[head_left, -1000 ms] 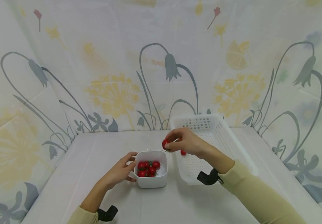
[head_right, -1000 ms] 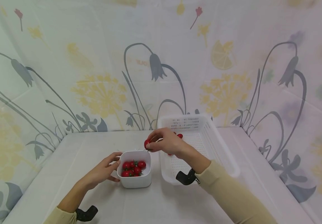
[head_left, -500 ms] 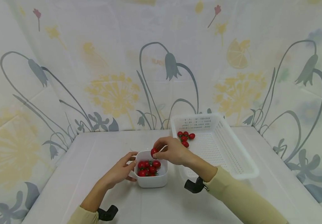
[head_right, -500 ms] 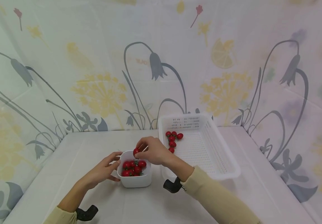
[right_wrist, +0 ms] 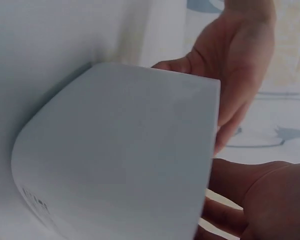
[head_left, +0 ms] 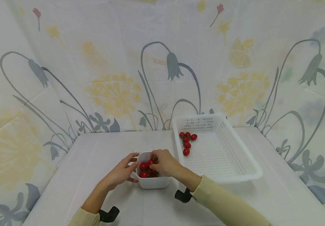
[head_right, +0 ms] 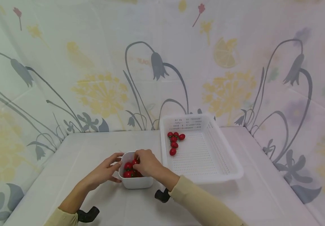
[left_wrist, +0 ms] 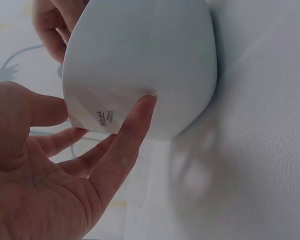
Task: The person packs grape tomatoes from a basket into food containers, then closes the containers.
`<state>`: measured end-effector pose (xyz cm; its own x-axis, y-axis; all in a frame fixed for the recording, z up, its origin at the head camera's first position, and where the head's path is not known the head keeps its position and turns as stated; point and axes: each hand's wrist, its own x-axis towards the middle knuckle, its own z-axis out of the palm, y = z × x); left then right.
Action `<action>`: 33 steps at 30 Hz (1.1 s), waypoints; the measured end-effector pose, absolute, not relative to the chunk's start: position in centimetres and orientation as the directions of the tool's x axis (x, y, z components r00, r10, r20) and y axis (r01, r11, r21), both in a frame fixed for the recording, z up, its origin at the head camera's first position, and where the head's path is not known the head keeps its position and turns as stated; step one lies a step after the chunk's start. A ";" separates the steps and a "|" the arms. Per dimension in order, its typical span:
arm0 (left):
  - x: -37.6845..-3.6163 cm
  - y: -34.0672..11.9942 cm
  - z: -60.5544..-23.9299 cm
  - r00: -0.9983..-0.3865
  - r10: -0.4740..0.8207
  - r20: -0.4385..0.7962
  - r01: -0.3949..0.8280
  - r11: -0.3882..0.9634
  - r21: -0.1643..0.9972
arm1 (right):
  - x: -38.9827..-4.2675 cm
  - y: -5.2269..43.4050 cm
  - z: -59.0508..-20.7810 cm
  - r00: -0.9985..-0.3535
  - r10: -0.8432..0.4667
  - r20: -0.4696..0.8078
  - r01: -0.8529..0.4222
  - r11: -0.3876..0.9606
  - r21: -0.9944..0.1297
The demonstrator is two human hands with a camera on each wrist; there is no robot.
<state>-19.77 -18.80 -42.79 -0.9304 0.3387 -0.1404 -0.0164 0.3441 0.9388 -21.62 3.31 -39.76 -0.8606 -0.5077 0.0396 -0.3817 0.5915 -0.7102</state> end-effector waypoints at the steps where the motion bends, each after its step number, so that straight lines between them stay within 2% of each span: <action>1: -19.8 -18.8 -42.8 -0.931 0.339 -0.139 -0.015 0.345 0.939 | -21.6 3.2 -40.0 -0.864 -0.502 0.037 -0.379 0.600 -0.704; 13: -19.6 -18.9 -42.7 -0.931 0.336 -0.139 -0.018 0.339 0.941 | -21.6 1.9 -40.7 -0.894 -0.447 0.015 -0.359 0.699 -0.618; 22: -19.6 -18.8 -42.8 -0.934 0.330 -0.139 -0.020 0.340 0.940 | -21.9 1.3 -41.2 -0.897 -0.437 0.070 -0.402 0.739 -0.540; 33: -19.7 -18.7 -42.8 -0.931 0.340 -0.130 -0.013 0.327 0.945 | -22.0 0.9 -41.5 -0.894 -0.444 0.062 -0.422 0.785 -0.454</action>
